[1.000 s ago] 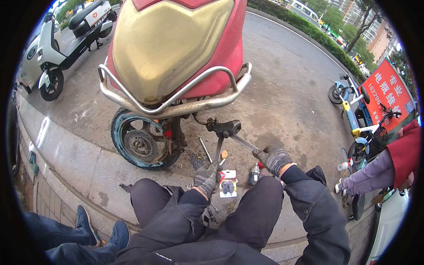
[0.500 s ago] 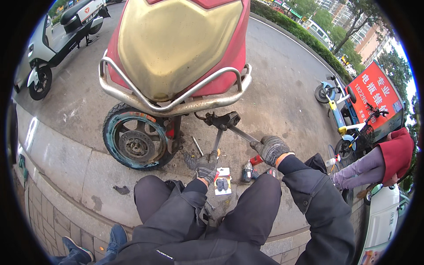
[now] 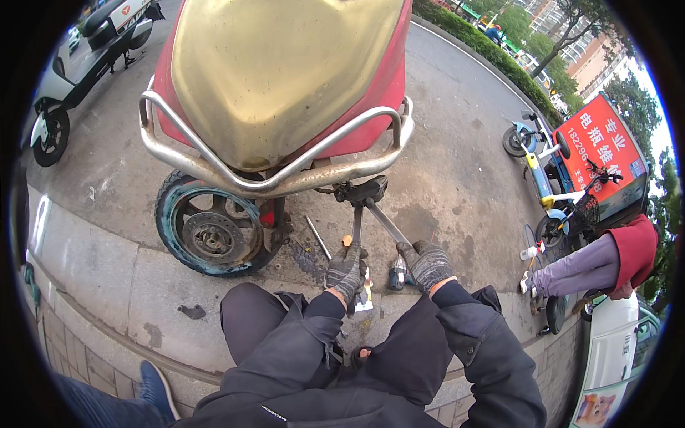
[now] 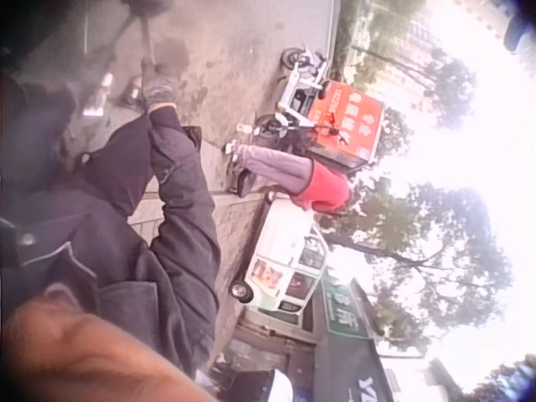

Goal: The person sits on the ground and works on the rear wheel area of a red and gold scooter. They use a wrench and a hammer to loosen and adjust components near the brake assembly, then reposition the wheel and continue tightening parts.

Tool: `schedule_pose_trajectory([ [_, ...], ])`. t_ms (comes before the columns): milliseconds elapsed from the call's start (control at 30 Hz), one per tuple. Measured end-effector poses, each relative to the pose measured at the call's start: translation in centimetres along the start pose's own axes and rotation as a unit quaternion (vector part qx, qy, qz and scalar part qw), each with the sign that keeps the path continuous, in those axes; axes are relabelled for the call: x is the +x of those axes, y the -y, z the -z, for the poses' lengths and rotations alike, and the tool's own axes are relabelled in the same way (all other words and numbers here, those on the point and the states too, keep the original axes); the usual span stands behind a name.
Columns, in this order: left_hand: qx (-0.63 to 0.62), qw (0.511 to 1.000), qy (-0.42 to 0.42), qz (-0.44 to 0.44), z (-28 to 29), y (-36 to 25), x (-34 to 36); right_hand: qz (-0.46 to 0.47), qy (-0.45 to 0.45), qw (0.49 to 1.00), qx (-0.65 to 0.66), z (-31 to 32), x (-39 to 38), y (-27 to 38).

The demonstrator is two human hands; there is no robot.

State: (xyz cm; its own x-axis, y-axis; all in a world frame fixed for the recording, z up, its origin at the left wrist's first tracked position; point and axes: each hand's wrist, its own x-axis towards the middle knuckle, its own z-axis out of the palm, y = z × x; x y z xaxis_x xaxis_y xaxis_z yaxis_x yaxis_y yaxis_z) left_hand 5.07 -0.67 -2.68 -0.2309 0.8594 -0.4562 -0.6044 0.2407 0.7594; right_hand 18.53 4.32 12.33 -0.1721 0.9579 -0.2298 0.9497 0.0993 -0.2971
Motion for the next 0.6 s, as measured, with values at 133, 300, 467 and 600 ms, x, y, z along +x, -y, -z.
schedule_pose_trajectory([
  [133, 0.097, 0.985, -0.050, -0.136, 0.1, 2.3, 2.7, 0.016, 0.001, 0.997, -0.079, 2.1, -0.3, 1.3],
  [300, 0.172, 0.966, -0.076, -0.175, 0.5, 2.1, 3.2, 0.000, 0.005, 0.996, -0.087, 3.7, -1.1, 3.9],
  [467, 0.149, 0.970, -0.071, -0.181, 0.5, 0.5, 2.1, 0.013, 0.016, 0.995, -0.102, 4.0, -2.0, 4.6],
  [600, -0.031, 0.999, 0.011, 0.014, 1.7, -0.3, 0.9, 0.017, 0.023, 0.999, -0.028, 3.5, -1.9, 2.8],
])
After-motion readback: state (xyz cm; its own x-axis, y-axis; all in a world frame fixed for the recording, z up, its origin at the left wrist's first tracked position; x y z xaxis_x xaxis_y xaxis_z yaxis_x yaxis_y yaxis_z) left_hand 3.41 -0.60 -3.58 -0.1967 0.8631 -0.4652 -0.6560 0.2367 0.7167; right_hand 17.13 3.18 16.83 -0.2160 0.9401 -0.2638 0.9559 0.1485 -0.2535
